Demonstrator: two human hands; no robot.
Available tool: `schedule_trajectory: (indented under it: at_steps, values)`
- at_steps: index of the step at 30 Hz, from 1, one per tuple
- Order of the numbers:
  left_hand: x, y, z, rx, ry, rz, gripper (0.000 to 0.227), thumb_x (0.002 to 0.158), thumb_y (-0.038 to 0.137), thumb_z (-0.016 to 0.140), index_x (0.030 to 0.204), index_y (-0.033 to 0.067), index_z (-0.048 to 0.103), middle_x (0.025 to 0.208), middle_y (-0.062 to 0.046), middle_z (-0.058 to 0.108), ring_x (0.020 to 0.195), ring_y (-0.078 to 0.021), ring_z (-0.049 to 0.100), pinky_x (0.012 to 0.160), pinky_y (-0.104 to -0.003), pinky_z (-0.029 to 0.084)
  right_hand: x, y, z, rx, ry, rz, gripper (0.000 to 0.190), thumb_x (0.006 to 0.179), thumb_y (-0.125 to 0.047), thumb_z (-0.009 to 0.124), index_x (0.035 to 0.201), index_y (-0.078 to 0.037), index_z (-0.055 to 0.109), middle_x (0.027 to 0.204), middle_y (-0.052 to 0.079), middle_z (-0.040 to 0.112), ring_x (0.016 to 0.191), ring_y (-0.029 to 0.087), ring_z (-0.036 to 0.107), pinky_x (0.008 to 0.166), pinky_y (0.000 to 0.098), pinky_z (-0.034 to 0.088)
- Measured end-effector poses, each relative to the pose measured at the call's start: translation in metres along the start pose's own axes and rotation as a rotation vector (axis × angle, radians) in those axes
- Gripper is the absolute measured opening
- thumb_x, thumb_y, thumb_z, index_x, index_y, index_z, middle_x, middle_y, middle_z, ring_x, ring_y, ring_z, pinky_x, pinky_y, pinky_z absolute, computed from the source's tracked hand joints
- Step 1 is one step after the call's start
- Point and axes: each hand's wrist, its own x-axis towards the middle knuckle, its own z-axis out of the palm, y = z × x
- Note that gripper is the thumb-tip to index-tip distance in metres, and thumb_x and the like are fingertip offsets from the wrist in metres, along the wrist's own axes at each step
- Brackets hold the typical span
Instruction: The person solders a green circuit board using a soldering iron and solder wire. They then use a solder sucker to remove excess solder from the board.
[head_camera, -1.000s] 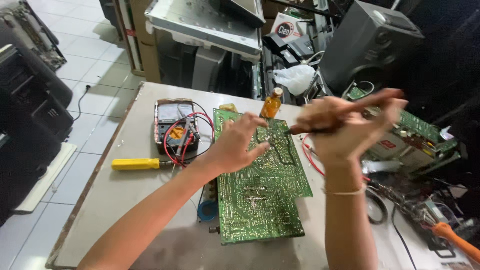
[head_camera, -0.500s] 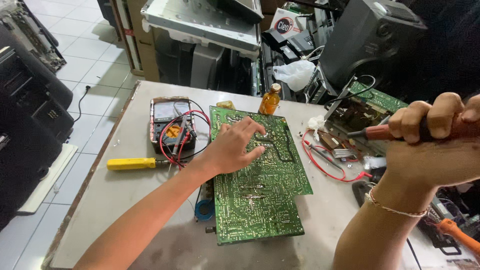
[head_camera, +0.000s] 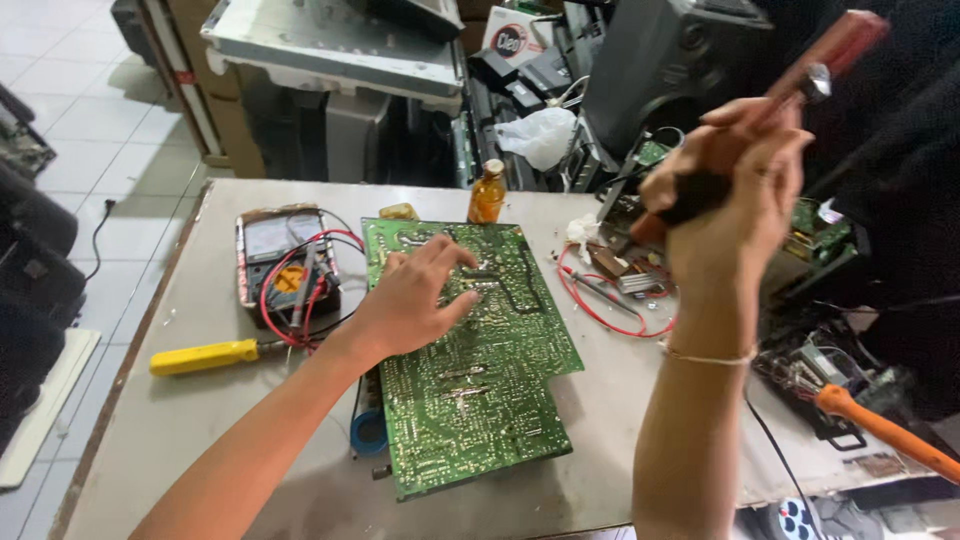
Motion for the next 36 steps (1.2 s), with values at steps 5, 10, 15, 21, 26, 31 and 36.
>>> schedule_trajectory:
  at_steps: [5, 10, 15, 21, 26, 31, 36]
  values:
    - [0.0, 0.006, -0.003, -0.009, -0.028, -0.04, 0.038, 0.105, 0.041, 0.065, 0.137, 0.0222, 0.062, 0.132, 0.001, 0.061, 0.1, -0.0181, 0.072, 0.117, -0.059, 0.032, -0.002, -0.007, 0.004, 0.007, -0.067, 0.052, 0.05, 0.093, -0.061, 0.06, 0.088, -0.012, 0.056, 0.074, 0.006, 0.051, 0.061, 0.022, 0.051, 0.06, 0.0349, 0.044]
    - [-0.002, 0.0, 0.002, 0.018, 0.022, -0.009, 0.036, 0.105, 0.041, 0.064, 0.135, 0.0215, 0.063, 0.132, 0.0, 0.062, 0.098, -0.0211, 0.074, 0.108, -0.057, 0.036, -0.008, -0.031, 0.024, 0.201, 0.09, 0.269, 0.068, 0.058, -0.074, 0.061, 0.054, -0.007, 0.054, 0.056, 0.012, 0.042, 0.057, 0.029, 0.043, 0.063, 0.0415, 0.039]
    - [-0.001, 0.003, -0.001, 0.008, -0.022, -0.014, 0.042, 0.106, 0.045, 0.062, 0.138, 0.0182, 0.061, 0.138, -0.005, 0.06, 0.095, -0.0222, 0.071, 0.118, -0.061, 0.029, -0.007, -0.037, 0.02, 0.102, 0.152, 0.279, 0.073, 0.035, -0.081, 0.068, 0.045, -0.012, 0.047, 0.042, 0.004, 0.026, 0.04, 0.018, 0.021, 0.046, 0.0316, 0.022]
    - [-0.001, 0.004, -0.001, 0.028, -0.021, -0.019, 0.041, 0.105, 0.045, 0.064, 0.137, 0.0197, 0.061, 0.136, -0.003, 0.061, 0.086, -0.0179, 0.069, 0.115, -0.055, 0.033, -0.003, -0.02, 0.013, 0.124, 0.101, 0.265, 0.04, 0.074, -0.049, 0.063, 0.064, -0.012, 0.053, 0.051, 0.003, 0.029, 0.042, 0.017, 0.023, 0.043, 0.0312, 0.018]
    - [-0.002, 0.001, 0.002, 0.027, -0.028, -0.002, 0.041, 0.105, 0.044, 0.062, 0.138, 0.0187, 0.06, 0.135, -0.004, 0.061, 0.099, -0.0207, 0.069, 0.114, -0.056, 0.034, -0.003, 0.01, 0.0, 0.219, 0.019, 0.213, 0.028, 0.088, -0.037, 0.052, 0.085, -0.011, 0.063, 0.058, 0.001, 0.036, 0.047, 0.014, 0.031, 0.042, 0.0299, 0.022]
    - [-0.001, -0.002, 0.001, 0.034, 0.003, 0.004, 0.039, 0.105, 0.043, 0.063, 0.136, 0.0192, 0.061, 0.13, -0.003, 0.06, 0.099, -0.022, 0.067, 0.109, -0.05, 0.034, 0.001, 0.021, 0.011, 0.191, 0.017, 0.282, 0.03, 0.087, -0.035, 0.054, 0.086, -0.008, 0.068, 0.059, 0.001, 0.036, 0.049, 0.016, 0.033, 0.045, 0.0304, 0.022]
    - [-0.005, 0.005, -0.01, 0.042, -0.084, -0.017, 0.037, 0.111, 0.041, 0.055, 0.142, 0.0205, 0.055, 0.131, -0.004, 0.054, 0.127, -0.0261, 0.067, 0.116, -0.055, 0.037, 0.02, 0.065, -0.02, -0.027, -0.115, 0.176, 0.037, 0.109, -0.047, 0.052, 0.113, -0.011, 0.062, 0.077, 0.009, 0.06, 0.064, 0.027, 0.07, 0.06, 0.0402, 0.063]
